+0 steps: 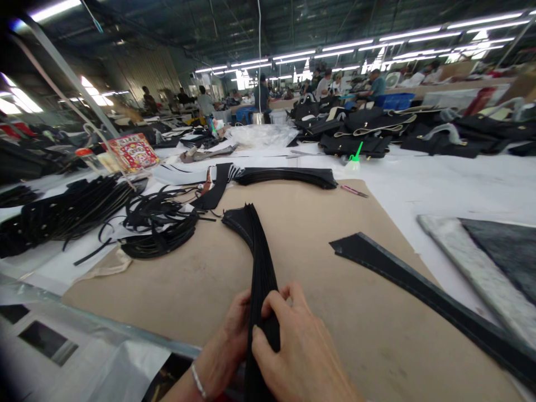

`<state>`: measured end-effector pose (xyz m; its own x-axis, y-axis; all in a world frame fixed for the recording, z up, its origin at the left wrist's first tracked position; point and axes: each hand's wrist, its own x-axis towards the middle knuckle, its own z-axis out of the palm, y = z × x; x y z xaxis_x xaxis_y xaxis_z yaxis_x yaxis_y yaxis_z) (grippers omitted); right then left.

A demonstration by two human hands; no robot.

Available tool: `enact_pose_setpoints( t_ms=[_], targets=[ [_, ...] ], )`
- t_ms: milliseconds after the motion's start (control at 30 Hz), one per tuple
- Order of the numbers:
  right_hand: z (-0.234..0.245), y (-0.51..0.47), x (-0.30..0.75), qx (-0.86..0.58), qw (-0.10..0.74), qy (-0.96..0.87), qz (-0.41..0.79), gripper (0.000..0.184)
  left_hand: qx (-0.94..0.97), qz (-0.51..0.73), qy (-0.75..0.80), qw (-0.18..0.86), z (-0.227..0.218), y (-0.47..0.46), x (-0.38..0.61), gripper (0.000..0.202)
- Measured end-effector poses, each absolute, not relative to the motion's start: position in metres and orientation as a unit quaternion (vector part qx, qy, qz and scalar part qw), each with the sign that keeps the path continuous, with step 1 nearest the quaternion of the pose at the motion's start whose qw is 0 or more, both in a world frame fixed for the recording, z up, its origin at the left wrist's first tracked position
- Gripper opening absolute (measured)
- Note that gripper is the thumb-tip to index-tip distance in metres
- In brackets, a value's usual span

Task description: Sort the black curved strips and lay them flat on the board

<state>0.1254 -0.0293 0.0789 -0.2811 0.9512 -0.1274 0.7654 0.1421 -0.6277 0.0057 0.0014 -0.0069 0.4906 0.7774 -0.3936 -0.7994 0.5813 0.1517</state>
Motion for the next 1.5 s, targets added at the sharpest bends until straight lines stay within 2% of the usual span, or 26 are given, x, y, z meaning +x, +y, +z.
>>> enact_pose_setpoints(
  t_ms=[333, 567, 700, 833, 1000, 1167, 1500],
  targets=[
    [0.076, -0.028, 0.128, -0.573, 0.157, -0.744, 0.304, 0.019, -0.029, 0.459, 0.215, 0.861, -0.005, 0.002, 0.006, 0.036],
    [0.073, -0.027, 0.130, -0.553, 0.186, -0.747, 0.318, 0.033, -0.046, 0.446, 0.233, 0.863, -0.006, 0.003, 0.004, 0.039],
    [0.074, -0.028, 0.130, -0.549, 0.183, -0.750, 0.321, 0.027, -0.038, 0.446, 0.218, 0.867, -0.007, 0.002, 0.004, 0.033],
    [0.078, -0.029, 0.127, -0.572, 0.172, -0.738, 0.315, 0.011, -0.027, 0.454, 0.230, 0.861, -0.007, 0.001, 0.005, 0.028],
    [0.083, -0.031, 0.123, -0.595, 0.147, -0.724, 0.317, 0.016, -0.026, 0.429, 0.237, 0.872, -0.007, 0.001, 0.004, 0.035],
    [0.082, -0.031, 0.124, -0.590, 0.150, -0.725, 0.322, 0.010, -0.030, 0.440, 0.249, 0.862, -0.004, 0.001, 0.006, 0.042],
    [0.078, -0.028, 0.125, -0.587, 0.147, -0.735, 0.307, 0.008, -0.024, 0.434, 0.311, 0.845, 0.008, 0.001, 0.007, 0.043]
  ],
)
